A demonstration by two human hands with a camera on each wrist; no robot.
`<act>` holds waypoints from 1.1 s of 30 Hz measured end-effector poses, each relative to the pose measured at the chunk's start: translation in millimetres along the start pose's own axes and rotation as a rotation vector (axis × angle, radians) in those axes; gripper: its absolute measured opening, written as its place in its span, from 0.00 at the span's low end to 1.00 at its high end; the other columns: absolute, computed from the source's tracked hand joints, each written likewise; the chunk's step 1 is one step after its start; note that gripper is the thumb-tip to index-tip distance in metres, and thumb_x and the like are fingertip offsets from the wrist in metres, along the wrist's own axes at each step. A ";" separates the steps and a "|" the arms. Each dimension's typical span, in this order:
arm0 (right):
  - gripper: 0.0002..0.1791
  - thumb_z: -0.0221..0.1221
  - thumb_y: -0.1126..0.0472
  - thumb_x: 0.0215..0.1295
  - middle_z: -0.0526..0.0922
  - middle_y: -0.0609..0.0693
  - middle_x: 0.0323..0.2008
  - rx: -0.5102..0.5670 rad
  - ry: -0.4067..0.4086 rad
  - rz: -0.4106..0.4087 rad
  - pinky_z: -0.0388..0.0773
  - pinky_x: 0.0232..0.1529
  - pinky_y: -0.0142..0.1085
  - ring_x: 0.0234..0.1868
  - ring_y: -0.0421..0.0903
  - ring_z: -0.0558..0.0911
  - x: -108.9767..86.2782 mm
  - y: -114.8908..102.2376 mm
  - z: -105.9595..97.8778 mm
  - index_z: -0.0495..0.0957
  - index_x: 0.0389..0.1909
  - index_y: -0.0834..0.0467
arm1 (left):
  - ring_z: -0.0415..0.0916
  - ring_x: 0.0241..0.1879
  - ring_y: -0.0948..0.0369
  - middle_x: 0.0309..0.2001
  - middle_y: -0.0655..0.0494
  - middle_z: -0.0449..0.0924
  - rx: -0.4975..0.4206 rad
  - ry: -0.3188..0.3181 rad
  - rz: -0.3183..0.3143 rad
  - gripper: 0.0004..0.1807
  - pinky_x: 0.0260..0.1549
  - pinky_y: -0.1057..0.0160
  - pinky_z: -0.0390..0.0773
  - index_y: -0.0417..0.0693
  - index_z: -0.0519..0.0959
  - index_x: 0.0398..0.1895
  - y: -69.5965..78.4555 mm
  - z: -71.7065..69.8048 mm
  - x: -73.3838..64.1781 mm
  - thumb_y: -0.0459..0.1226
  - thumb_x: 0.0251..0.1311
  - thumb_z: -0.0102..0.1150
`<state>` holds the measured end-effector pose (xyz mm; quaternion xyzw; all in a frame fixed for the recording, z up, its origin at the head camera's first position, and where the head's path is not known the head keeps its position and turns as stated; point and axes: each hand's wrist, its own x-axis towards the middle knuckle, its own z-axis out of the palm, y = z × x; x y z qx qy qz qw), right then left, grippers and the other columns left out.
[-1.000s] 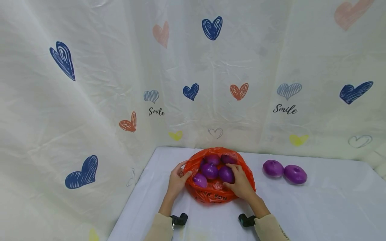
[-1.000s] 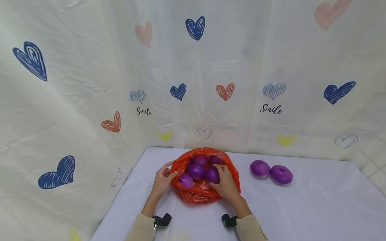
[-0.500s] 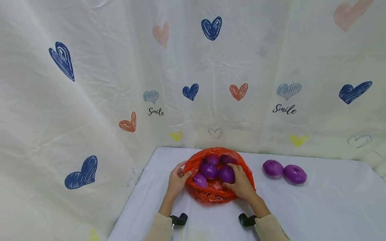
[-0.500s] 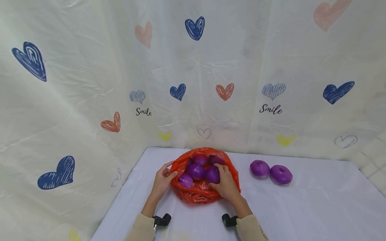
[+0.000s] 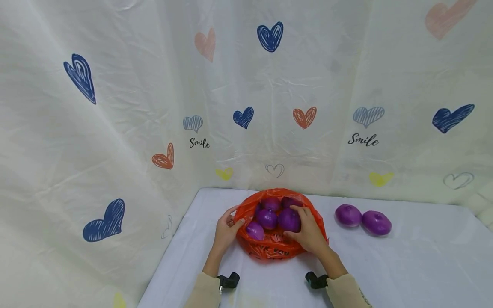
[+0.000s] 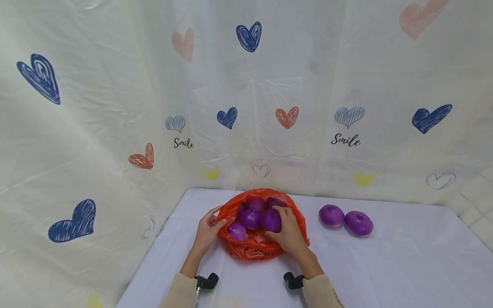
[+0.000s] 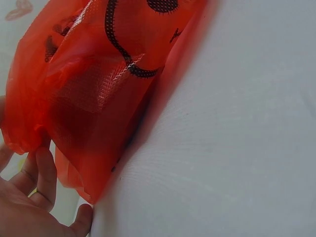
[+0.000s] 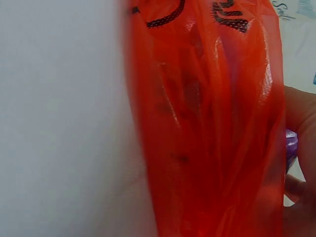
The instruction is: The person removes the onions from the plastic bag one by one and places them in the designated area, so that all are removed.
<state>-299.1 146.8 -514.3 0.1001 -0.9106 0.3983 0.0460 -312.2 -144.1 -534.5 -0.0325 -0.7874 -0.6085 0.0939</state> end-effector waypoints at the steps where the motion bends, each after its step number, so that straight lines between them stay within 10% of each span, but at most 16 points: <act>1: 0.49 0.75 0.57 0.57 0.62 0.62 0.71 0.004 0.003 -0.002 0.69 0.64 0.67 0.72 0.67 0.66 -0.3 -1.3 -1.0 0.59 0.76 0.51 | 0.68 0.33 0.58 0.34 0.45 0.75 -0.004 -0.003 -0.003 0.27 0.27 0.69 0.70 0.48 0.75 0.69 -0.2 -0.1 0.2 0.35 0.65 0.65; 33: 0.49 0.77 0.56 0.54 0.65 0.62 0.65 0.062 0.133 -0.144 0.77 0.58 0.64 0.64 0.65 0.73 -9.9 -22.7 -39.6 0.63 0.75 0.52 | 0.68 0.34 0.59 0.33 0.53 0.72 0.002 -0.002 -0.012 0.25 0.29 0.69 0.71 0.58 0.78 0.66 4.1 -0.8 -3.6 0.38 0.65 0.67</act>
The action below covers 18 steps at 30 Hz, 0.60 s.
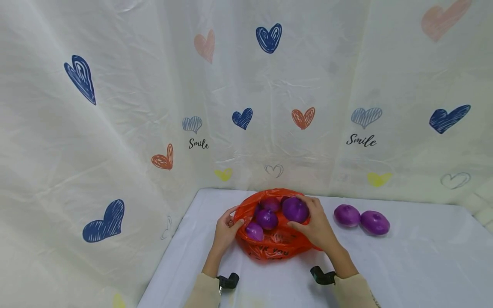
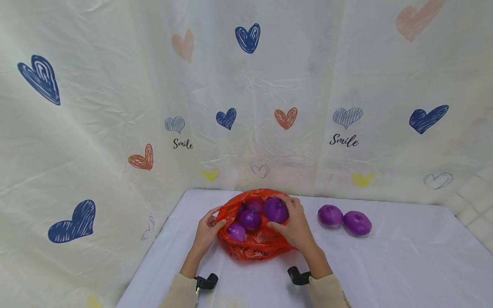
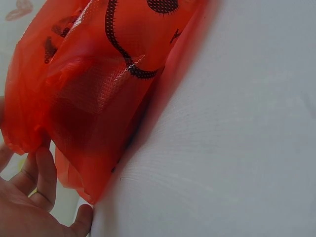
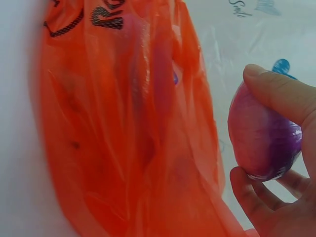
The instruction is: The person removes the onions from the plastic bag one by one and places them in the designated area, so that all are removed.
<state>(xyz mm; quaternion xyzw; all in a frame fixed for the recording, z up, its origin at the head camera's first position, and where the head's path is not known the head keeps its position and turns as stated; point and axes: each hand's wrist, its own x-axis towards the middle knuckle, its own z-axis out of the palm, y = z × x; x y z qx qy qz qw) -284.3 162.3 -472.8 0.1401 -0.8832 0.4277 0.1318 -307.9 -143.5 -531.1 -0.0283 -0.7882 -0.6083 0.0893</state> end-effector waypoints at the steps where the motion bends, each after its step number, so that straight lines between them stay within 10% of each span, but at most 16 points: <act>1: 0.49 0.77 0.55 0.54 0.65 0.62 0.65 -0.007 0.001 0.003 0.77 0.59 0.63 0.64 0.65 0.73 0.1 0.4 -0.9 0.62 0.75 0.52 | 0.68 0.34 0.59 0.33 0.53 0.72 -0.001 0.001 -0.002 0.25 0.29 0.69 0.71 0.58 0.78 0.66 -0.3 0.1 0.2 0.38 0.65 0.67; 18: 0.49 0.76 0.53 0.55 0.63 0.63 0.68 -0.012 0.035 0.032 0.74 0.60 0.66 0.66 0.67 0.71 0.9 3.0 -20.2 0.62 0.75 0.53 | 0.68 0.34 0.58 0.33 0.52 0.72 -0.007 0.001 0.005 0.25 0.29 0.69 0.71 0.58 0.78 0.66 -0.9 -0.5 0.1 0.39 0.65 0.67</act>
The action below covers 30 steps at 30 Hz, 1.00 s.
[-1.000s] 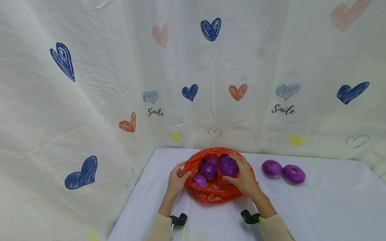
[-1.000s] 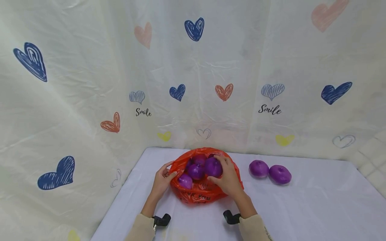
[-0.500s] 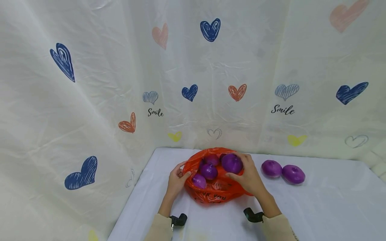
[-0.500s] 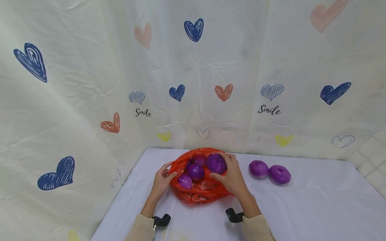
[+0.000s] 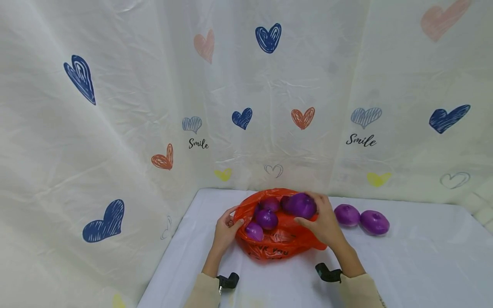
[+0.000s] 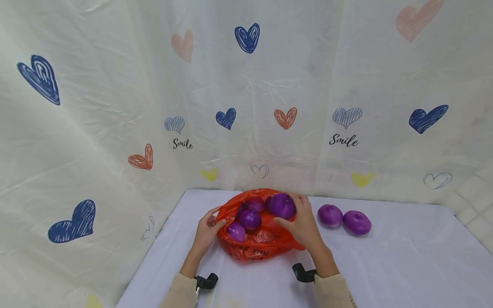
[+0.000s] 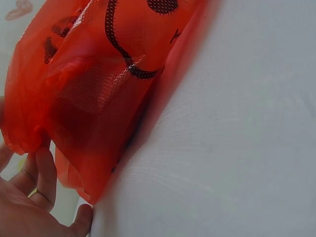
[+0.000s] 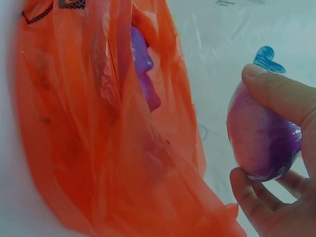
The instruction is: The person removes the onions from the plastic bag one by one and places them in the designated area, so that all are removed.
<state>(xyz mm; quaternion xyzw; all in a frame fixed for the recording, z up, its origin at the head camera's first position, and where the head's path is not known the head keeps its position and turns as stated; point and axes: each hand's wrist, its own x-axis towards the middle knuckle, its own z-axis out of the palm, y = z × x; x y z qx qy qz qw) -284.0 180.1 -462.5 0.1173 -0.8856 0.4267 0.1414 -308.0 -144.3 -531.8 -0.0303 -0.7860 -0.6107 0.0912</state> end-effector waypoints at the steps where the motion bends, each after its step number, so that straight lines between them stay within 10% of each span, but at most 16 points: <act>1: 0.49 0.76 0.53 0.55 0.63 0.63 0.68 -0.004 0.002 0.003 0.74 0.60 0.66 0.66 0.67 0.71 0.1 0.6 -1.1 0.62 0.75 0.53 | 0.68 0.34 0.58 0.33 0.52 0.72 0.001 -0.001 0.000 0.25 0.29 0.69 0.72 0.57 0.78 0.66 0.0 0.0 0.2 0.39 0.65 0.67; 30: 0.48 0.74 0.51 0.59 0.62 0.67 0.67 -0.042 0.087 0.027 0.76 0.58 0.65 0.64 0.69 0.70 -3.7 8.8 -42.0 0.61 0.77 0.54 | 0.69 0.33 0.58 0.33 0.52 0.74 0.005 0.000 0.008 0.24 0.30 0.69 0.72 0.59 0.78 0.65 0.5 1.3 -0.8 0.39 0.65 0.67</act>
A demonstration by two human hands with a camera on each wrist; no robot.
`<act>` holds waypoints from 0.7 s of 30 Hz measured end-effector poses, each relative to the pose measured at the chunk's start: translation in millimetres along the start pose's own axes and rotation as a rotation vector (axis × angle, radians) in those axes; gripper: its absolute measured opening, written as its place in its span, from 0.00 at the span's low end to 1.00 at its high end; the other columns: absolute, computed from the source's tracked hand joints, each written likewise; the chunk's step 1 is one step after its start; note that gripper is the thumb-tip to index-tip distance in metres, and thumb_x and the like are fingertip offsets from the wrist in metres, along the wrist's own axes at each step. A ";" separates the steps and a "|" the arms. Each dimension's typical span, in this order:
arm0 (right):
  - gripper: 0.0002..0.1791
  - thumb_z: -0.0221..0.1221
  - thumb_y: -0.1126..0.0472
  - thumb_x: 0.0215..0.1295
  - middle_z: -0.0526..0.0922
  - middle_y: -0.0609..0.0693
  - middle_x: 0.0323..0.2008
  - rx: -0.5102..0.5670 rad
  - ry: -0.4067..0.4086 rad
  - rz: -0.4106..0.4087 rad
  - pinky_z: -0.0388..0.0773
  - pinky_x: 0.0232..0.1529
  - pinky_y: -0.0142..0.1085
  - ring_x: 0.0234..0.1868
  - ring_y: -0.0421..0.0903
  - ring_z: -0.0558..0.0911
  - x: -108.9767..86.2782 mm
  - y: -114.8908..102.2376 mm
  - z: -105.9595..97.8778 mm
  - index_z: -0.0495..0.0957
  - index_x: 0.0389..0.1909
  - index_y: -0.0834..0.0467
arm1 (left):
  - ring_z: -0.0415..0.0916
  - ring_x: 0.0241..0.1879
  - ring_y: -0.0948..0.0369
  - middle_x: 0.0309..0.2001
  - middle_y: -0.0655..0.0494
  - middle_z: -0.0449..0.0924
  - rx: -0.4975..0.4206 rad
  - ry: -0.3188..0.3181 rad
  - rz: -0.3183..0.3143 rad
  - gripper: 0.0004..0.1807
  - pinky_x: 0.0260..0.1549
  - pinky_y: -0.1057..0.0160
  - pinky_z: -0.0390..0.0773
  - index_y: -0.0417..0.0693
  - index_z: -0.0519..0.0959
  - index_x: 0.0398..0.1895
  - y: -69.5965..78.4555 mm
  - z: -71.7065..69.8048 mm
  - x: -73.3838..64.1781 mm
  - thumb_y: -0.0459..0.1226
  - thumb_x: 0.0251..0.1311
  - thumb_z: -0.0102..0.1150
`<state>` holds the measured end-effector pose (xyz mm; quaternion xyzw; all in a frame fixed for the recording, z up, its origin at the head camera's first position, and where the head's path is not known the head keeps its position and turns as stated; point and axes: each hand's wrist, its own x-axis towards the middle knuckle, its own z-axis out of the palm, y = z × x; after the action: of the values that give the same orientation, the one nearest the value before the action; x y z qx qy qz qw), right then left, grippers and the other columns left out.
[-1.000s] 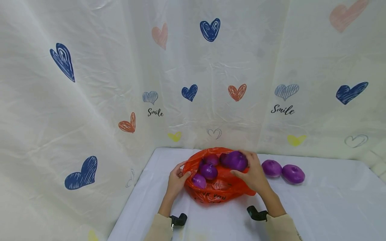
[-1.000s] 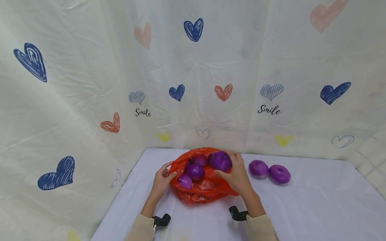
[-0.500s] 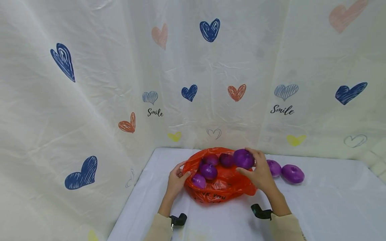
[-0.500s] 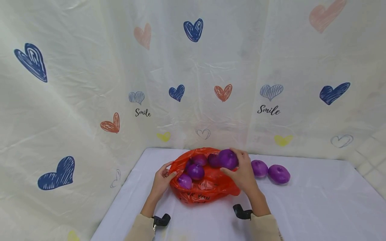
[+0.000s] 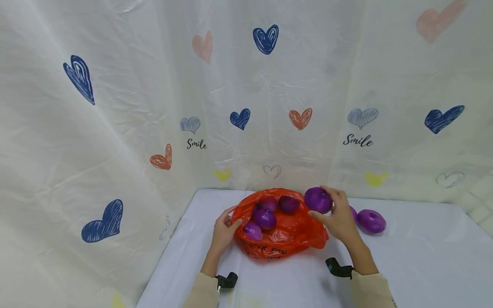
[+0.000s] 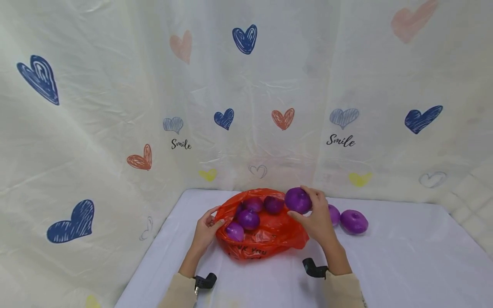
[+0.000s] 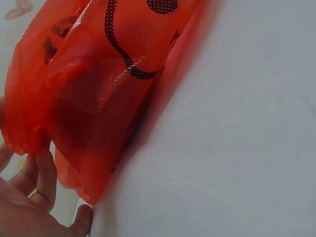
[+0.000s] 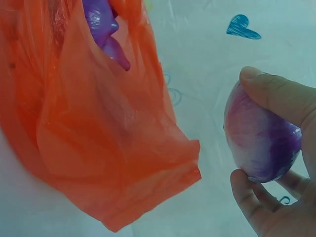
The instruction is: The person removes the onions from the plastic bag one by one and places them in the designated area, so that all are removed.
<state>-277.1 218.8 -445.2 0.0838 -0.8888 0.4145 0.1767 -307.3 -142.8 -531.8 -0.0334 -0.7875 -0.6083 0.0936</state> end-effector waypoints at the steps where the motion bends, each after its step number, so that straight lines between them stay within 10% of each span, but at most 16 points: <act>1: 0.48 0.74 0.51 0.58 0.62 0.68 0.67 -0.003 0.004 -0.003 0.76 0.57 0.65 0.64 0.69 0.70 -0.3 -0.1 -1.1 0.61 0.77 0.54 | 0.69 0.33 0.58 0.33 0.52 0.74 0.001 0.001 -0.002 0.24 0.30 0.69 0.72 0.59 0.79 0.65 0.3 -0.3 -0.1 0.39 0.65 0.67; 21: 0.49 0.76 0.57 0.55 0.61 0.71 0.66 -0.107 0.054 -0.016 0.72 0.51 0.74 0.63 0.74 0.67 -31.7 40.8 -31.7 0.61 0.75 0.59 | 0.69 0.33 0.58 0.33 0.51 0.73 -0.001 0.000 -0.005 0.25 0.29 0.69 0.73 0.58 0.78 0.66 -0.8 -0.5 0.4 0.39 0.65 0.66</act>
<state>-252.1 269.4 -467.3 0.0698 -0.9039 0.3670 0.2082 -307.7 -143.5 -532.4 -0.0314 -0.7871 -0.6091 0.0918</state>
